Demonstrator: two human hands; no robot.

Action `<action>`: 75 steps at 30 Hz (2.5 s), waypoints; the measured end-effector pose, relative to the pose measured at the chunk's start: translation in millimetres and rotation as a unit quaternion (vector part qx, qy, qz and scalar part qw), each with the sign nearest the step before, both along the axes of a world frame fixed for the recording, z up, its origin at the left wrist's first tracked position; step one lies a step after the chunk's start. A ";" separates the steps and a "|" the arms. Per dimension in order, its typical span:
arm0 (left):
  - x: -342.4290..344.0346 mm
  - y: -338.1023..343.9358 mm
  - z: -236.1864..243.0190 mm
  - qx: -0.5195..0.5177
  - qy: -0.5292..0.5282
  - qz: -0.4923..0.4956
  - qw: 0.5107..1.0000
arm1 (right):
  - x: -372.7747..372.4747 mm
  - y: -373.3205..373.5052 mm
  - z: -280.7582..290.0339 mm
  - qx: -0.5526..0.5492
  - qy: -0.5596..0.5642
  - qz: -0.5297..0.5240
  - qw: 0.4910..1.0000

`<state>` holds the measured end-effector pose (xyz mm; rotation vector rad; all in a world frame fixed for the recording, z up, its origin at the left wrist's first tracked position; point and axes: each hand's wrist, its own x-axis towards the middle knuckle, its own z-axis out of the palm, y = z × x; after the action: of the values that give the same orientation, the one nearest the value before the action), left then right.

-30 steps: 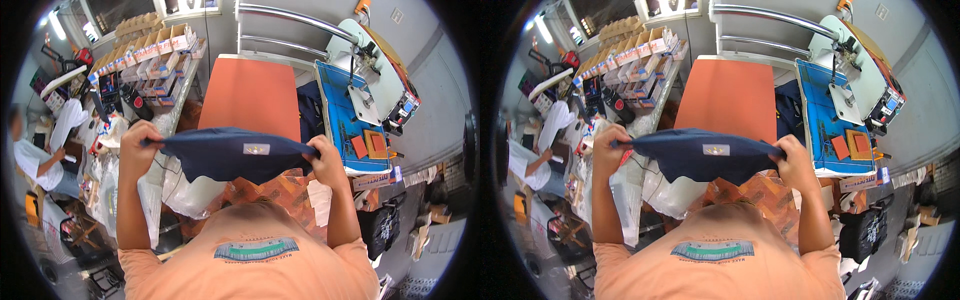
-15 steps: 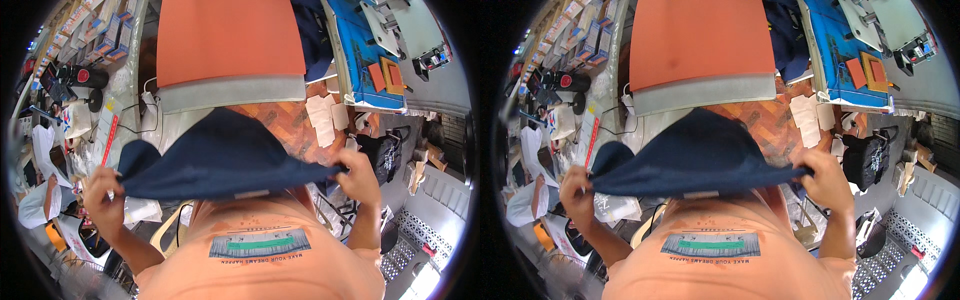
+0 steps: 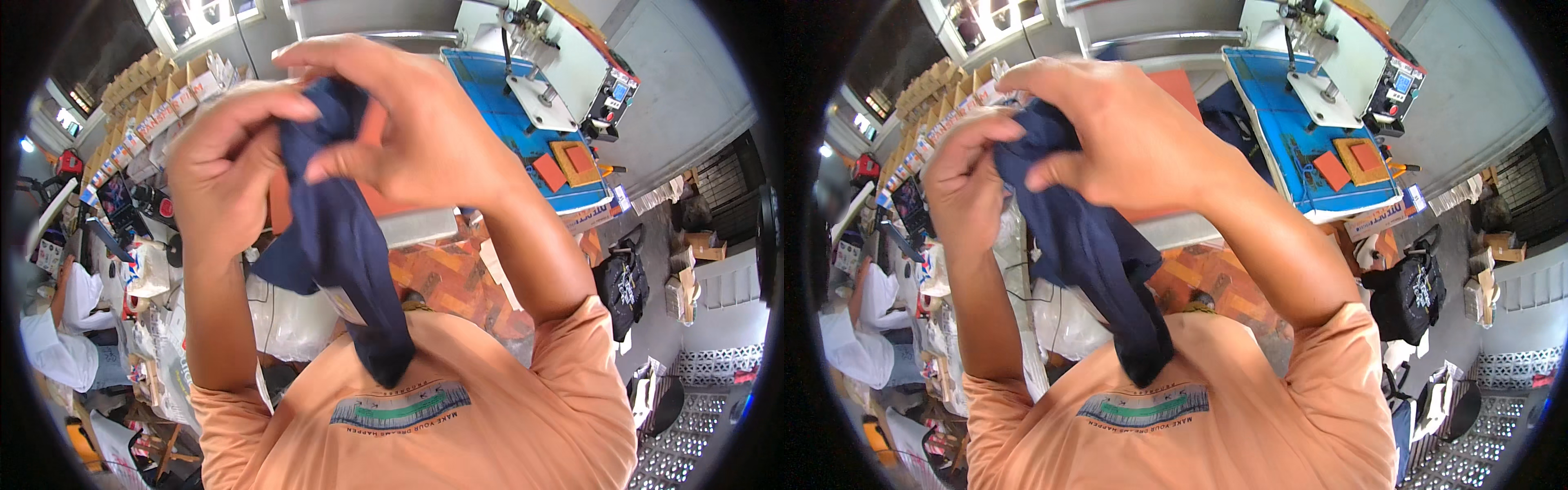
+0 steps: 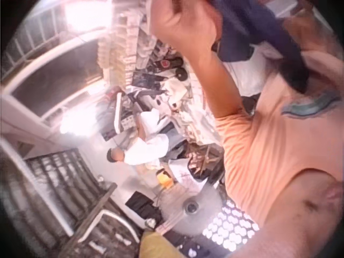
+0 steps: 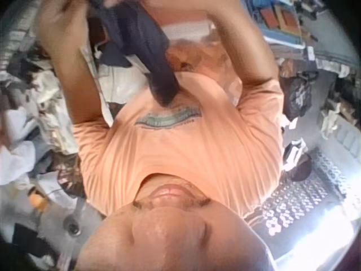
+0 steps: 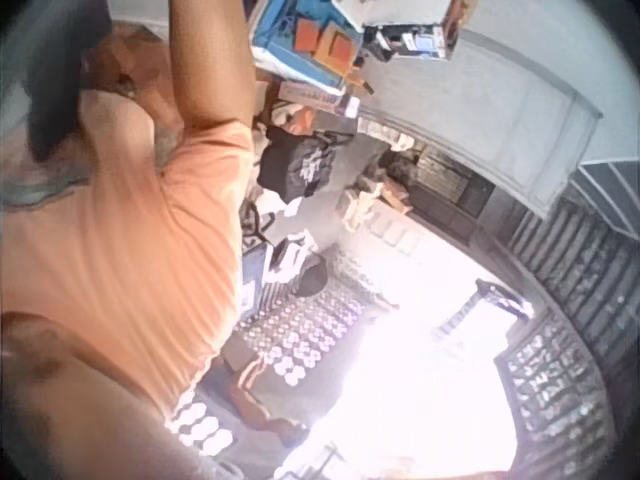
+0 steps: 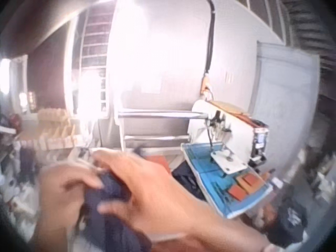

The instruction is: The person places navy blue t-shirts on a heat press, aligns them, and operates the machine to apply printed graphics. They then remove the shirts, fold them, and place them into a cardboard box.

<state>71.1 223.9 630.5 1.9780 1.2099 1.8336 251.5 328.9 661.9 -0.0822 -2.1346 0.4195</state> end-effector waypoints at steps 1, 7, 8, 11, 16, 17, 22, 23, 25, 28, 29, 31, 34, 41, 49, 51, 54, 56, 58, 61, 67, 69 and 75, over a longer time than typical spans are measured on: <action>1.4 -1.6 6.9 0.036 -0.089 0.021 0.995 | -7.3 3.1 4.8 -0.040 -0.005 0.046 0.998; -42.4 -91.0 -4.5 0.002 -0.063 0.223 0.973 | -23.0 -8.3 74.0 -0.075 -0.015 -0.103 0.992; -21.7 -105.0 -10.3 -0.013 -0.029 0.237 0.971 | -24.3 -11.0 85.2 -0.113 -0.030 -0.110 0.987; 53.7 -112.3 -51.5 0.049 0.105 0.188 0.975 | -53.7 4.0 91.3 -0.107 0.066 -0.152 0.980; 86.0 -83.4 -111.9 0.019 0.202 0.335 0.920 | -65.8 -11.2 130.1 -0.121 0.103 -0.110 0.981; 76.4 -76.4 -114.3 0.024 0.223 0.404 0.887 | -57.0 -31.3 137.7 -0.154 0.101 -0.076 0.980; 11.5 -74.8 -128.8 -0.036 0.107 0.412 0.904 | -39.1 -31.3 160.9 -0.169 0.116 -0.087 0.975; -6.1 -80.8 -125.3 -0.061 0.006 0.372 0.926 | -25.7 -25.6 161.0 -0.161 0.119 -0.093 0.975; -44.9 -97.6 -97.9 0.018 0.010 0.391 0.920 | 2.5 -8.3 156.1 -0.146 0.121 -0.117 0.975; -68.9 -124.7 -44.3 -0.024 -0.101 0.421 0.901 | 45.8 37.8 140.7 -0.139 0.087 -0.104 0.981; -85.3 -135.1 -34.8 0.010 -0.187 0.324 0.927 | 57.0 39.3 135.5 -0.159 0.025 -0.118 0.980; -89.0 -137.3 -6.9 0.056 -0.087 0.350 0.931 | 77.9 37.6 124.1 -0.185 -0.013 -0.160 0.970; -100.0 -139.5 22.9 0.021 -0.065 0.317 0.946 | 114.6 54.9 101.3 -0.249 -0.034 -0.137 0.958; -97.1 -129.6 18.2 -0.119 0.184 0.317 0.923 | 160.9 40.3 55.5 -0.343 -0.081 -0.124 0.927; -72.1 -142.3 -43.2 -0.141 0.145 0.254 0.946 | 231.0 13.9 -37.0 -0.242 -0.159 -0.263 0.920; -68.1 -155.4 -44.5 -0.105 0.101 0.244 0.959 | 231.2 9.4 -61.6 -0.284 -0.111 -0.263 0.915; -51.8 -163.5 -53.7 -0.178 0.100 0.269 0.941 | 224.1 -6.1 -91.1 -0.424 -0.119 -0.301 0.846; -60.1 -167.5 -73.7 -0.246 0.086 0.246 0.933 | 225.6 -7.9 -102.4 -0.392 -0.123 -0.289 0.865; -54.6 -166.1 -72.2 -0.203 0.065 0.248 0.945 | 218.5 -8.9 -107.1 -0.361 -0.111 -0.286 0.881; -46.2 -159.2 -89.7 -0.234 0.013 0.256 0.938 | 212.4 -6.7 -120.1 -0.398 -0.201 -0.365 0.817; -63.3 -141.5 -91.0 -0.205 -0.072 0.253 0.943 | 199.3 0.7 -115.0 -0.257 -0.127 -0.350 0.892; -77.2 -137.4 -99.1 -0.269 0.028 0.330 0.904 | 208.9 0.3 -110.6 -0.296 -0.086 -0.417 0.855; -97.6 -97.4 -103.8 -0.135 -0.052 0.251 0.957 | 186.8 35.1 -105.3 -0.214 -0.099 -0.448 0.862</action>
<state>-26.4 126.5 526.7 1.4984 1.9427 1.8155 438.3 364.1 556.6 -1.3618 -1.8952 0.3112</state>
